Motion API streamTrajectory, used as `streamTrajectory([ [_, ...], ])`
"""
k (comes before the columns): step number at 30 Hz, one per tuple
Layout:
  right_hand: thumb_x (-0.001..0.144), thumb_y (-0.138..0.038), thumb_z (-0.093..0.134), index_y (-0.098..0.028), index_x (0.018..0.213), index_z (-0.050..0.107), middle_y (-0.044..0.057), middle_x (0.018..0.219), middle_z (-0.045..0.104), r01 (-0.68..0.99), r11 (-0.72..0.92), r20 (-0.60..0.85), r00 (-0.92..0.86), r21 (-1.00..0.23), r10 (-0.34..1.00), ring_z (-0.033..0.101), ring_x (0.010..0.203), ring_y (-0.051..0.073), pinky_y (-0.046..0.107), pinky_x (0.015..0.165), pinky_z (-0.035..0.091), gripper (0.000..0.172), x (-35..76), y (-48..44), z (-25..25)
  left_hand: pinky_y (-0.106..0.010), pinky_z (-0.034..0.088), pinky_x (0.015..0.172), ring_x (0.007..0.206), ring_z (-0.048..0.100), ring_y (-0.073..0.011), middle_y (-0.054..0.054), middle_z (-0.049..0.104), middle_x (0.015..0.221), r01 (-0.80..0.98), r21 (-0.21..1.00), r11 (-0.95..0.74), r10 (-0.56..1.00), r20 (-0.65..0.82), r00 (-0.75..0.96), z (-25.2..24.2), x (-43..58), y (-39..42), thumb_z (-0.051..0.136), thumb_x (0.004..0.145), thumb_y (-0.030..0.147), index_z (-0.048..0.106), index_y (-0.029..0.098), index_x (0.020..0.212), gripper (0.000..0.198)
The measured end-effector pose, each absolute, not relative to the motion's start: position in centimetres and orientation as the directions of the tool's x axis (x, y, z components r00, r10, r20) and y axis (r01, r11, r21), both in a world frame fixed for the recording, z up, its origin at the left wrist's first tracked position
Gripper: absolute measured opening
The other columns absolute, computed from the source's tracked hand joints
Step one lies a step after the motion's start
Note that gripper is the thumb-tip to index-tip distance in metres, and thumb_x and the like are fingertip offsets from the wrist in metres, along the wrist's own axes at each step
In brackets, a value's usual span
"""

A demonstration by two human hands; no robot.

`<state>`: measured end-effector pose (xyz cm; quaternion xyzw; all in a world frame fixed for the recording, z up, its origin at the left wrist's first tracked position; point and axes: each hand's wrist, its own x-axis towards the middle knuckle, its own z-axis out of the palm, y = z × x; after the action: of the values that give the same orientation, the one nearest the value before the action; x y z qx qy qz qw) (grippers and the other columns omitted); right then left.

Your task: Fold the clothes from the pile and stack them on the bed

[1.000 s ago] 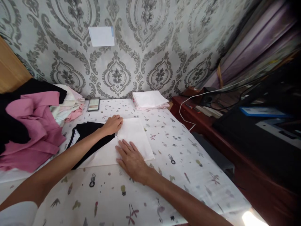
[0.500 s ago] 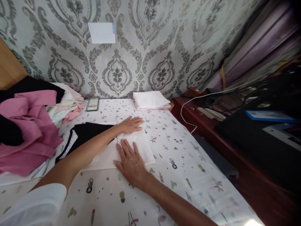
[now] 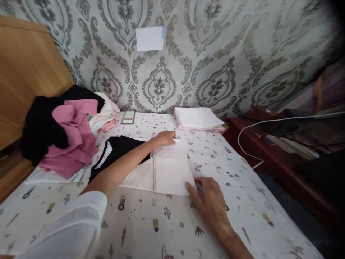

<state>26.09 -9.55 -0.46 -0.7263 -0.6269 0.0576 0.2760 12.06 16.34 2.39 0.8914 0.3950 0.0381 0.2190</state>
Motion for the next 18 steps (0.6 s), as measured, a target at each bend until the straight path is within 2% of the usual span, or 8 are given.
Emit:
streamTrajectory([
  [3, 0.085, -0.053, 0.05, -0.023, 0.067, 0.051, 0.007, 0.073, 0.058, 0.875, -0.06, 0.228, 0.191, -0.48, 0.955, 0.055, 0.075, 0.026, 0.042, 0.072, 0.045, 0.035, 25.7, -9.2, -0.1, -0.03, 0.048, 0.075, 0.082, 0.062, -0.0222, -0.005, 0.068, 0.086, 0.681, 0.475, -0.557, 0.685, -0.2, 0.7, 3.3, 12.2, 17.4, 0.066, 0.067, 0.017, 0.066, 0.016, 0.083, 0.016],
  [6, 0.081, -0.048, 0.049, -0.024, 0.061, 0.042, 0.001, 0.061, 0.051, 0.792, -0.084, 0.186, 0.242, -0.604, 0.952, 0.048, 0.06, 0.019, 0.033, 0.06, 0.039, 0.032, 25.2, -9.1, 0.6, -0.028, 0.046, 0.072, 0.078, 0.06, -0.02, -0.002, 0.065, 0.08, 0.627, 0.554, -0.547, 0.644, -0.199, 0.739, 4.2, 12.1, 17.8, 0.064, 0.066, 0.016, 0.063, 0.016, 0.076, 0.01],
  [10, 0.078, -0.046, 0.054, -0.023, 0.058, 0.041, -0.005, 0.05, 0.041, 0.62, -0.123, 0.133, 0.35, -0.775, 0.927, 0.038, 0.05, 0.012, 0.026, 0.051, 0.03, 0.034, 26.4, -9.6, 1.8, -0.027, 0.047, 0.076, 0.082, 0.059, -0.0183, -0.001, 0.064, 0.085, 0.538, 0.658, -0.526, 0.617, -0.14, 0.774, 5.5, 12.7, 17.9, 0.063, 0.07, 0.019, 0.062, 0.017, 0.081, 0.012],
  [14, 0.076, -0.046, 0.063, -0.022, 0.058, 0.047, -0.006, 0.048, 0.041, 0.459, -0.087, 0.164, 0.479, -0.884, 0.862, 0.036, 0.047, 0.011, 0.024, 0.045, 0.028, 0.034, 28.8, -10.6, 2.7, -0.031, 0.048, 0.086, 0.094, 0.061, -0.021, -0.004, 0.066, 0.1, 0.471, 0.724, -0.503, 0.616, -0.081, 0.783, 5.7, 15.5, 18.1, 0.063, 0.071, 0.021, 0.064, 0.017, 0.094, 0.024],
  [18, 0.071, -0.05, 0.072, -0.021, 0.06, 0.051, -0.003, 0.052, 0.05, 0.242, -0.097, 0.048, 0.531, -0.965, 0.846, 0.044, 0.049, 0.012, 0.024, 0.045, 0.037, 0.037, 29.6, -11.6, 2.5, -0.034, 0.049, 0.089, 0.1, 0.063, -0.0237, -0.009, 0.068, 0.108, 0.463, 0.749, -0.474, 0.598, -0.112, 0.793, 5.1, 18.5, 18.0, 0.063, 0.065, 0.015, 0.068, 0.015, 0.101, 0.037],
])
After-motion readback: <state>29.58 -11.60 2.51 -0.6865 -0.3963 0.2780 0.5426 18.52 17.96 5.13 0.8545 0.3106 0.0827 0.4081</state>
